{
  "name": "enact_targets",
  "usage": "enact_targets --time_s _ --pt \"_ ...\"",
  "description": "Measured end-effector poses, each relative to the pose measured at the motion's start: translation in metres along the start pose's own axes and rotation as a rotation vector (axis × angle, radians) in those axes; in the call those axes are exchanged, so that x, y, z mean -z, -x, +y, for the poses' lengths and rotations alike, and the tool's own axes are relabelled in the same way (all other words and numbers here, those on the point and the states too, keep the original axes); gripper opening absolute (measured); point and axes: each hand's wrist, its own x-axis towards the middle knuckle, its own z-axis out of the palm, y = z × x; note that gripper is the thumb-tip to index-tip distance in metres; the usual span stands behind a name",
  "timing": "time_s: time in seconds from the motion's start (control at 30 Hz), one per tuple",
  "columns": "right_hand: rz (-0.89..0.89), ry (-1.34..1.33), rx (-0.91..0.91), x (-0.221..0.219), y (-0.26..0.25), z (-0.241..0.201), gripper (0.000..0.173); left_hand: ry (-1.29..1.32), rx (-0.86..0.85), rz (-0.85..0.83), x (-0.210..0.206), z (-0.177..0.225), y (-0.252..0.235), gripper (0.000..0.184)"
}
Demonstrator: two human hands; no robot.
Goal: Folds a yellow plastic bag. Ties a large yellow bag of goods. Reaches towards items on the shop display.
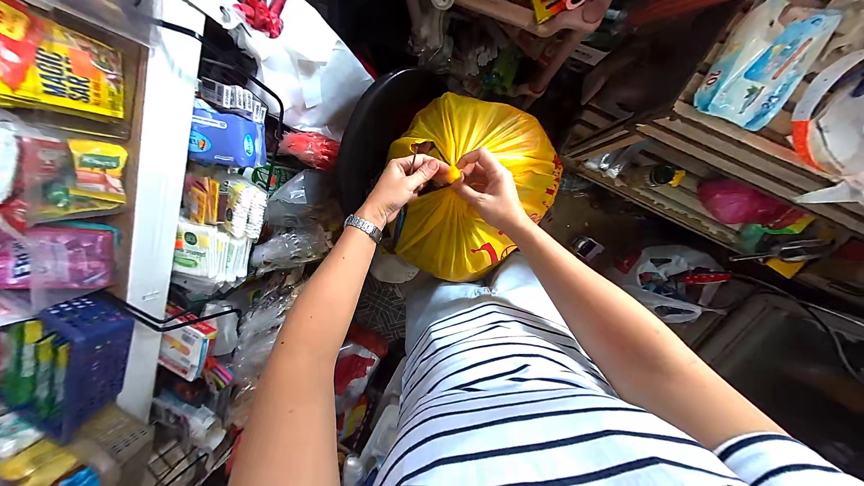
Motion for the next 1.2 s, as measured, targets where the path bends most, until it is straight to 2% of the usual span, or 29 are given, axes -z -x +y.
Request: enact_targets --time_s 0.07,0.13,0.17,0.23,0.33,0.43,0.47,0.53,0.57,0.63,0.73,0.77,0.83,0.9,0.97,1.0,1.1,1.2 --pt "0.009 -0.009 0.014 -0.002 0.000 -0.001 0.033 0.030 -0.056 0.029 -0.005 -0.002 0.007 0.017" --pt "0.035 -0.017 0.034 -0.005 0.001 0.002 0.029 -0.060 -0.141 0.079 -0.017 -0.006 0.012 0.031" --pt "0.050 -0.030 0.037 -0.006 0.002 0.003 0.028 -0.125 -0.158 0.120 -0.024 -0.008 0.014 0.036" --pt "0.056 -0.093 0.013 -0.005 0.005 0.003 0.025 -0.180 -0.133 0.208 -0.035 -0.010 0.018 0.033" --pt "0.012 -0.209 -0.139 0.007 0.010 -0.002 0.029 -0.081 -0.133 0.258 -0.045 -0.013 0.017 0.019" --pt "0.002 -0.200 -0.349 0.021 0.006 -0.017 0.044 -0.205 -0.202 0.264 -0.053 -0.015 0.018 0.013" --pt "0.001 -0.177 -0.383 0.023 0.003 -0.021 0.043 -0.241 -0.227 0.265 -0.055 -0.016 0.018 0.013" --pt "-0.028 -0.166 -0.380 0.025 -0.001 -0.023 0.017 -0.225 -0.250 0.264 -0.059 -0.018 0.016 0.015" --pt "-0.045 -0.180 -0.374 0.026 -0.001 -0.021 0.010 -0.205 -0.232 0.267 -0.060 -0.017 0.016 0.016" --pt "-0.052 -0.262 -0.384 0.026 0.001 -0.018 0.016 -0.147 -0.113 0.239 -0.061 -0.009 0.021 0.024" --pt "-0.028 -0.411 -0.386 0.024 0.004 -0.012 0.025 -0.042 0.132 0.116 -0.052 0.011 0.038 0.050" --pt "-0.017 -0.442 -0.375 0.023 0.005 -0.010 0.026 -0.025 0.175 0.084 -0.047 0.014 0.043 0.052" --pt "-0.020 -0.477 -0.342 0.020 0.006 -0.006 0.024 -0.088 0.194 0.069 -0.037 0.016 0.050 0.042" --pt "-0.035 -0.486 -0.300 0.017 0.005 -0.004 0.017 -0.316 0.120 0.180 -0.034 0.014 0.053 0.036" --pt "-0.055 -0.450 -0.295 0.015 0.005 -0.005 0.019 -0.531 0.029 0.304 -0.035 0.011 0.052 0.031" --pt "-0.080 -0.424 -0.307 0.016 0.004 -0.007 0.020 -0.548 -0.007 0.328 -0.035 0.011 0.052 0.029" --pt "-0.105 -0.397 -0.346 0.018 0.002 -0.009 0.023 -0.473 -0.040 0.322 -0.034 0.011 0.050 0.018" --pt "-0.115 -0.393 -0.319 0.021 0.002 -0.006 0.031 -0.679 -0.078 0.286 -0.029 0.015 0.044 0.016"
